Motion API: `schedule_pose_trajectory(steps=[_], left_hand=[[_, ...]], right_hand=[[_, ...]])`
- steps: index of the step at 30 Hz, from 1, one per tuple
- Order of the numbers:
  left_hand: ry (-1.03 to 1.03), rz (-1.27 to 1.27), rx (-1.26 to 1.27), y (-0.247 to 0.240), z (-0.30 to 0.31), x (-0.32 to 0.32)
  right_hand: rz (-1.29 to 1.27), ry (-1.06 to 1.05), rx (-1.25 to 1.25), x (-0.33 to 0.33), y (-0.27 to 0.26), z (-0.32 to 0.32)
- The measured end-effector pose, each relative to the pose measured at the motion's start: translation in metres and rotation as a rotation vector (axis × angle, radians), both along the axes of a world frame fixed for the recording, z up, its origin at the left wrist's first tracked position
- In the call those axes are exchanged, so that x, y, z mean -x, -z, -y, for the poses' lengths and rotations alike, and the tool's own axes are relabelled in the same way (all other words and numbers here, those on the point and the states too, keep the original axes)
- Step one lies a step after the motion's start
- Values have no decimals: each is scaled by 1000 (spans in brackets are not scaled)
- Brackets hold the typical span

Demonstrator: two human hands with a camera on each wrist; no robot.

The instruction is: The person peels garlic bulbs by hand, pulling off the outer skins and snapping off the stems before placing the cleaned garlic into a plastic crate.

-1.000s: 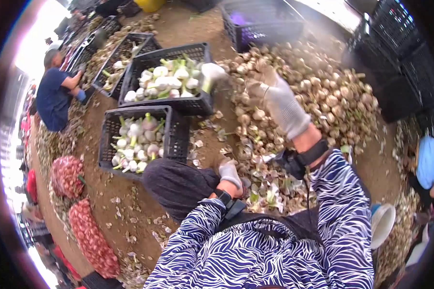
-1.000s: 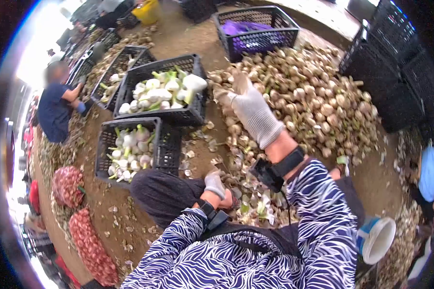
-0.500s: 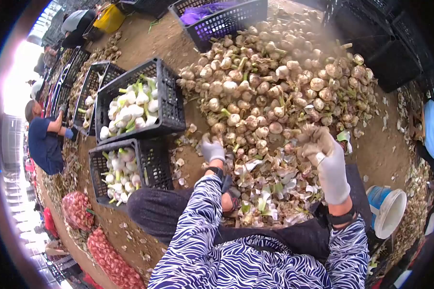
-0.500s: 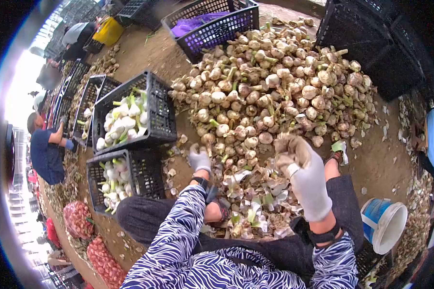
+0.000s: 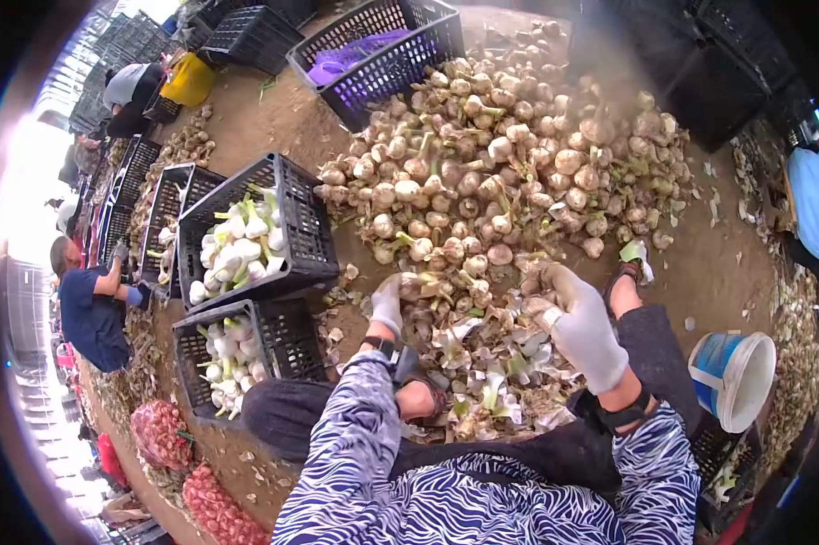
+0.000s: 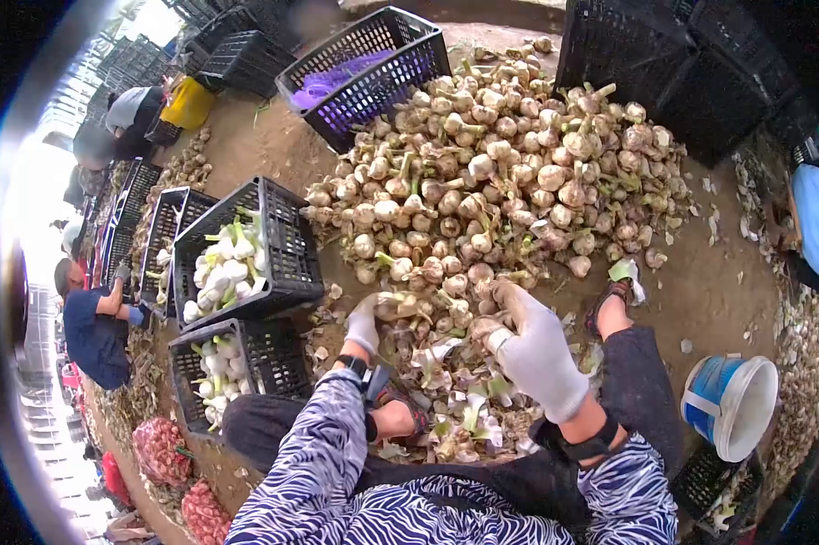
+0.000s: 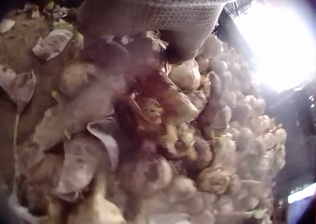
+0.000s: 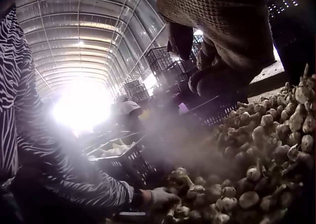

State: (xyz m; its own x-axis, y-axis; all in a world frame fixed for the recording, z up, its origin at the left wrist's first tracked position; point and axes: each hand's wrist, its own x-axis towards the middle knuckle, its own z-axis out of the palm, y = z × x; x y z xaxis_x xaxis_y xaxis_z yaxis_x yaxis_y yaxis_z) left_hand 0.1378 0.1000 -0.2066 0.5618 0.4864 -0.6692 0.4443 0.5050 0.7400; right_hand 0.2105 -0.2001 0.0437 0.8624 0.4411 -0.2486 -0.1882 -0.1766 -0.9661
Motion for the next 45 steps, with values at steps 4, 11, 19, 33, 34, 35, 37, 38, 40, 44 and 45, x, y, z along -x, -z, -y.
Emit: schedule_pose_trajectory(steps=[4,11,19,33,34,35,37,38,40,44,45], left_hand=[[175,288,634,-101,23,18],[374,432,513,-205,96,73],[470,640,90,-216,137,108],[478,588,-176,-219,172,98],[560,544,-343,-224,175,98],[632,498,-508,-229,178,98],[537,590,-444,-233,199,91],[491,637,-413,-235,209,90],[574,689,-397,-236,225,84],[787,762,-365,-236,242,83],[827,773,-354,-236,245,84]], right_hand=[[344,-109,92,16,24,-13],[304,-52,47,75,33,-44],[-40,-21,-197,103,35,-22],[379,8,6,109,28,37],[308,-15,-79,112,8,42],[309,50,42,108,33,38],[194,118,148,110,35,45],[187,218,97,116,7,47],[245,288,169,114,44,36],[285,332,393,130,22,64],[317,487,315,123,59,58]])
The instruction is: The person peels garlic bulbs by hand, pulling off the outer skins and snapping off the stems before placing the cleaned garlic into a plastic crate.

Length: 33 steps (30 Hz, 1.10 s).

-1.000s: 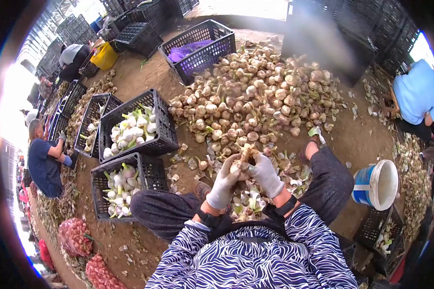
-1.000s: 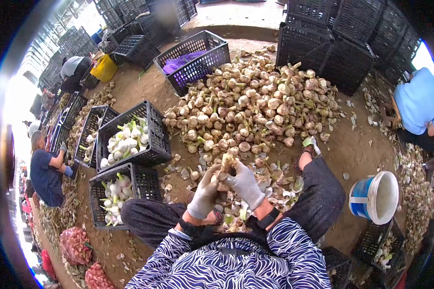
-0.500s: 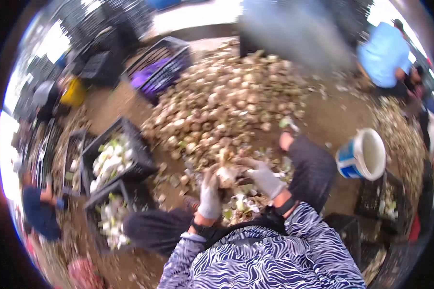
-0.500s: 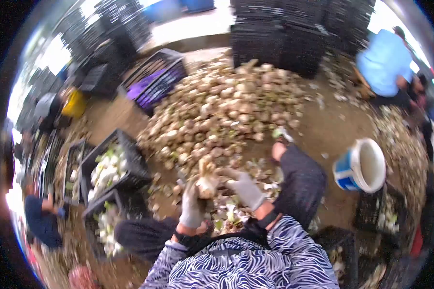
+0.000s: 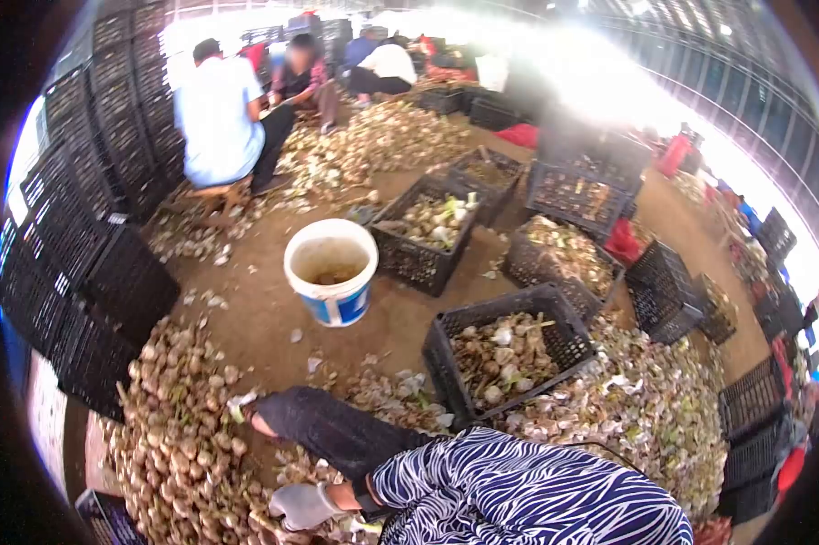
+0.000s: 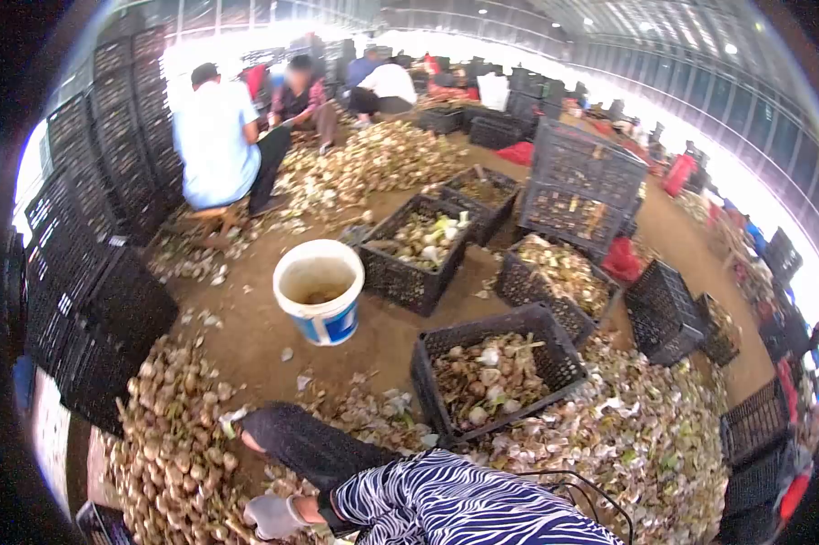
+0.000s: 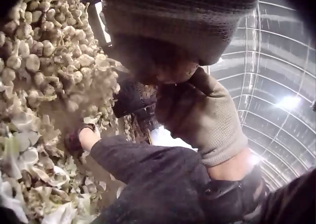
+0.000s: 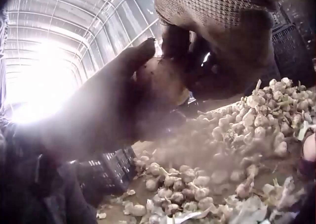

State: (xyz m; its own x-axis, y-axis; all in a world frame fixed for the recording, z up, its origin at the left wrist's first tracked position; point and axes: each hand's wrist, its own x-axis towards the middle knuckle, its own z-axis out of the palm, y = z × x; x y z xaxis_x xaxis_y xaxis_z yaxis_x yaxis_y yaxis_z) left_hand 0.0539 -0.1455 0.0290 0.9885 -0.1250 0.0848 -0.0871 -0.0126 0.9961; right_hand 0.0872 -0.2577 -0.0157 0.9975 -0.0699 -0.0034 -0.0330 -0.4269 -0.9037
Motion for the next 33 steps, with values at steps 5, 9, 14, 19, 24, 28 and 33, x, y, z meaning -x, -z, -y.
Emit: schedule_pose_trajectory(steps=[5,9,14,19,24,28,33], left_hand=[[172,43,-7,-5,1,-1],[250,32,26,-9,-7,-6],[137,-30,-16,7,-4,-6],[104,-60,-18,0,3,-3],[13,-95,10,2,-11,0],[-102,-125,42,10,-43,11],[41,-902,942,10,-85,-9]], right_hand=[[-304,13,-381,20,-57,27],[-122,6,-170,13,-23,27],[-55,74,101,9,-23,9],[-18,75,-75,-3,2,-12],[267,99,-50,15,-24,-3],[-120,-374,-202,4,-10,14],[-74,-327,-217,0,-47,-12]])
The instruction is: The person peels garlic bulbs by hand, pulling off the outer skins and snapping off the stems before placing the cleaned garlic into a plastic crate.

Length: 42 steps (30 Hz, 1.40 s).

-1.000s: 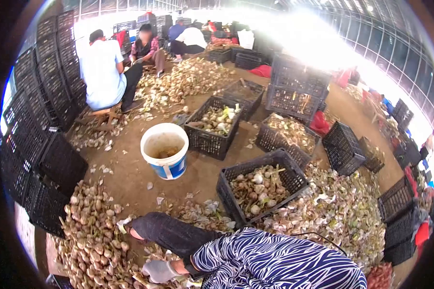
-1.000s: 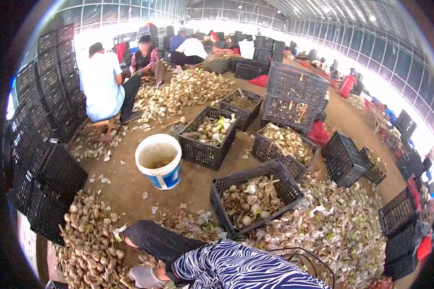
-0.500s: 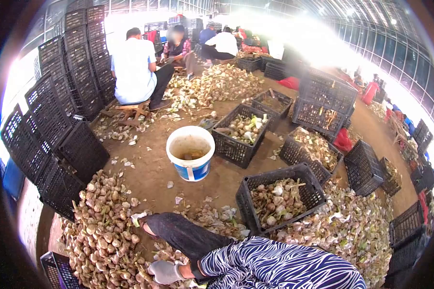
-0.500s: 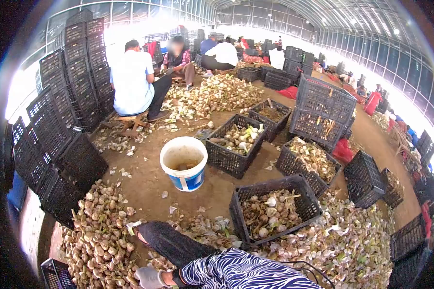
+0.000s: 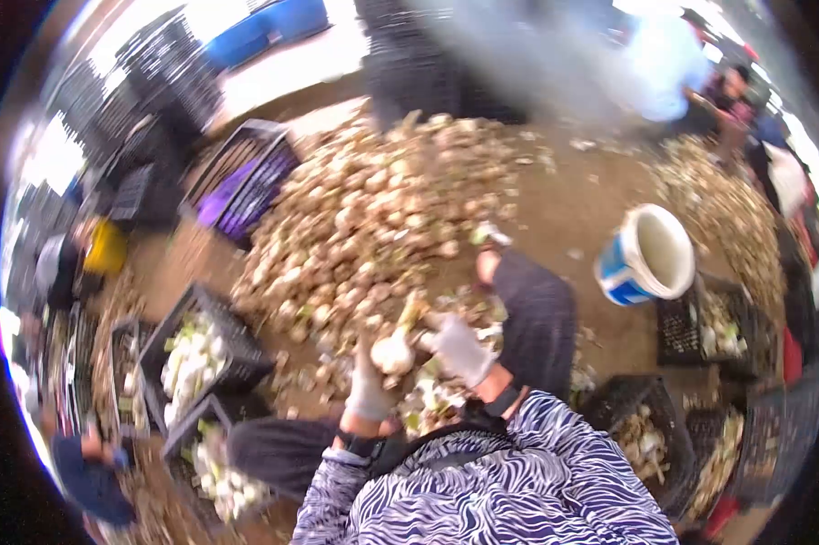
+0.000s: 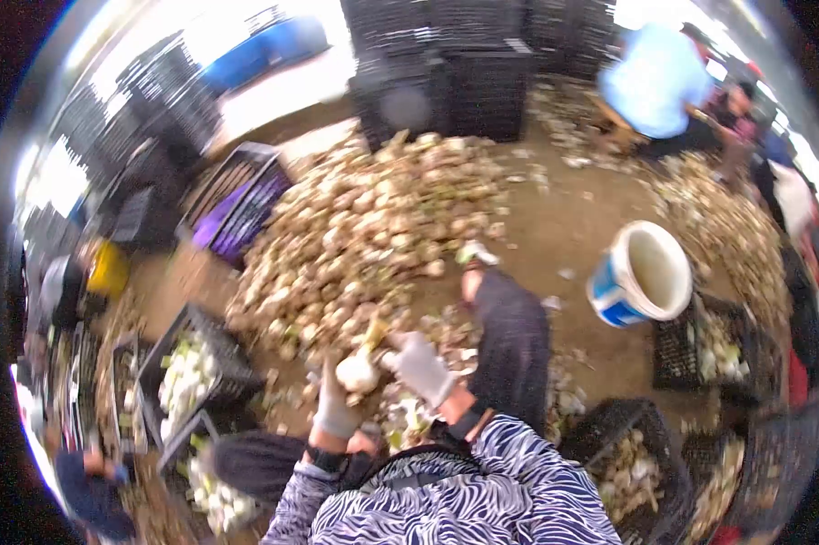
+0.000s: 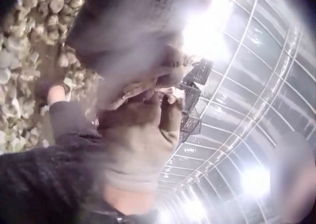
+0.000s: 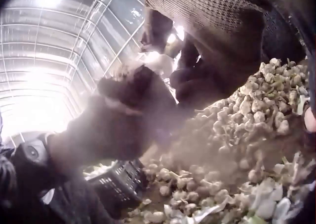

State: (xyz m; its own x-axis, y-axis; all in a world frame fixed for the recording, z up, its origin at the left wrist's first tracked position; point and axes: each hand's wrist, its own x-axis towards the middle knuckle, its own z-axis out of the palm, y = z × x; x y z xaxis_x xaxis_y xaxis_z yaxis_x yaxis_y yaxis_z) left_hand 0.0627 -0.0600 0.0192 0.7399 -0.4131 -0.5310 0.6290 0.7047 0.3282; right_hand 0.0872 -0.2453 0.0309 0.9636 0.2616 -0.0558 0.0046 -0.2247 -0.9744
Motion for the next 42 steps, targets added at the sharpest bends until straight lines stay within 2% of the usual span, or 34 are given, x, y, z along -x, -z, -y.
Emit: schedule_pose_trajectory(steps=[1,2,4,6,8,9,10,11,12,14,16,17,20,23,25,26,29,32,33,36,37,38,40,41,42], left_hand=[[-169,116,-34,-17,11,2],[-326,234,-70,-25,21,4],[-301,642,-853,-1,16,22],[-354,787,-976,10,16,32],[-352,568,-732,2,10,34],[-368,526,-556,-5,7,36],[-328,534,-494,-4,2,36],[-293,464,-477,-4,0,38],[-255,394,-459,-5,-1,41],[-268,479,-618,-9,0,42],[-288,570,-818,-9,2,45],[-298,529,-781,-8,2,46],[-273,407,-641,-9,-2,49],[-127,285,-475,-24,-8,51],[-177,197,-371,-32,-6,47],[-203,157,-319,-35,-6,46],[-266,242,-400,-22,-4,46],[-258,391,-563,-15,-7,48],[-248,450,-624,-12,-9,48],[-361,690,-894,-6,-9,45],[-280,600,-800,-11,-13,50],[-405,642,-913,-12,-6,51],[-432,831,-1151,0,-6,54],[-514,867,-1213,5,-6,52],[-380,685,-867,0,-16,50]], right_hand=[[-13,86,-186,0,5,-8],[-19,49,-137,2,-7,-12],[-13,112,-304,3,6,-24],[2,118,-135,10,-3,-31],[-163,73,-263,11,9,-34],[-136,41,-321,14,5,-36],[-109,8,-379,16,2,-37],[-128,-24,-429,16,15,-35],[-270,-40,-451,19,4,-36],[-125,-136,-400,16,-8,-42],[-25,-80,-171,17,5,-49],[27,-54,-56,17,8,-51],[-20,-142,-86,12,-5,-48],[-329,-293,-384,4,-9,-33],[-560,-315,-677,6,-13,-22],[-466,-305,-592,6,-17,-20],[-223,-229,-299,6,-17,-18],[-117,-283,-252,10,-33,-34],[-68,-220,-181,12,-24,-41],[-156,-146,-149,10,-18,-45],[-125,-123,-183,12,-17,-46],[-135,-129,-186,11,-15,-47],[-155,-138,-190,9,-9,-46],[-195,-123,-219,9,-1,-46],[-159,-153,-170,6,-1,-46]])
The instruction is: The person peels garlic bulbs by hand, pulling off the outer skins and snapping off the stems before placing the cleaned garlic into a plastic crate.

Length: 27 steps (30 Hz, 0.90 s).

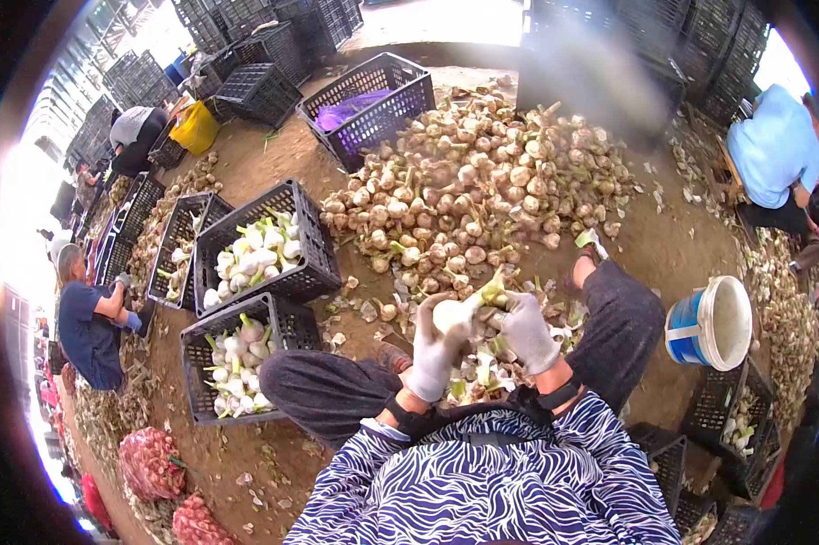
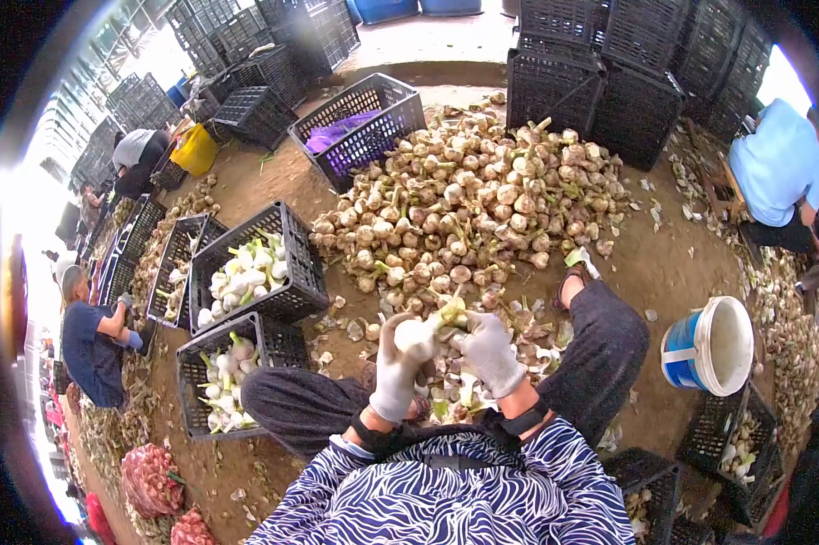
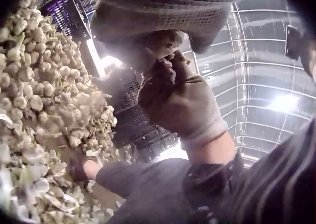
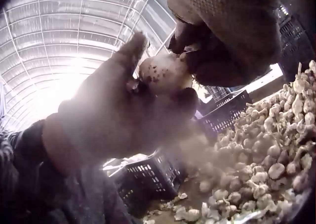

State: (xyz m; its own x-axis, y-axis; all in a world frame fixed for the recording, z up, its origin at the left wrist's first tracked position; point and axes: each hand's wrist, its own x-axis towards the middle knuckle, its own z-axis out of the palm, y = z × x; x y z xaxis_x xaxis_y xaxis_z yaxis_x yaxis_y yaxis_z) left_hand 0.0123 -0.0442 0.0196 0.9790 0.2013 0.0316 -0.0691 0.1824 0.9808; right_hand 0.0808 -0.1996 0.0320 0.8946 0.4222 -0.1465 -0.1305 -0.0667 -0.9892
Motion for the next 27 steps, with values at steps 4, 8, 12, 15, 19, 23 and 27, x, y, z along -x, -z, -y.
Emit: schedule_pose_trajectory(steps=[4,8,12,15,19,23,27], left_hand=[[346,-520,802,1,-32,-15],[-17,-297,526,-16,-8,-16],[61,-331,653,30,-26,-5],[81,-327,823,22,-28,-2],[63,-327,681,-3,-23,-1],[281,-307,539,24,-35,11],[401,-361,768,4,-42,17]], right_hand=[[119,-24,30,1,-4,-10],[-116,130,-137,7,13,-23],[219,29,197,6,20,-31],[-104,60,-28,-9,22,-31],[132,227,252,-34,51,-26],[478,75,915,-53,44,-13],[470,-373,1288,-53,38,5]])
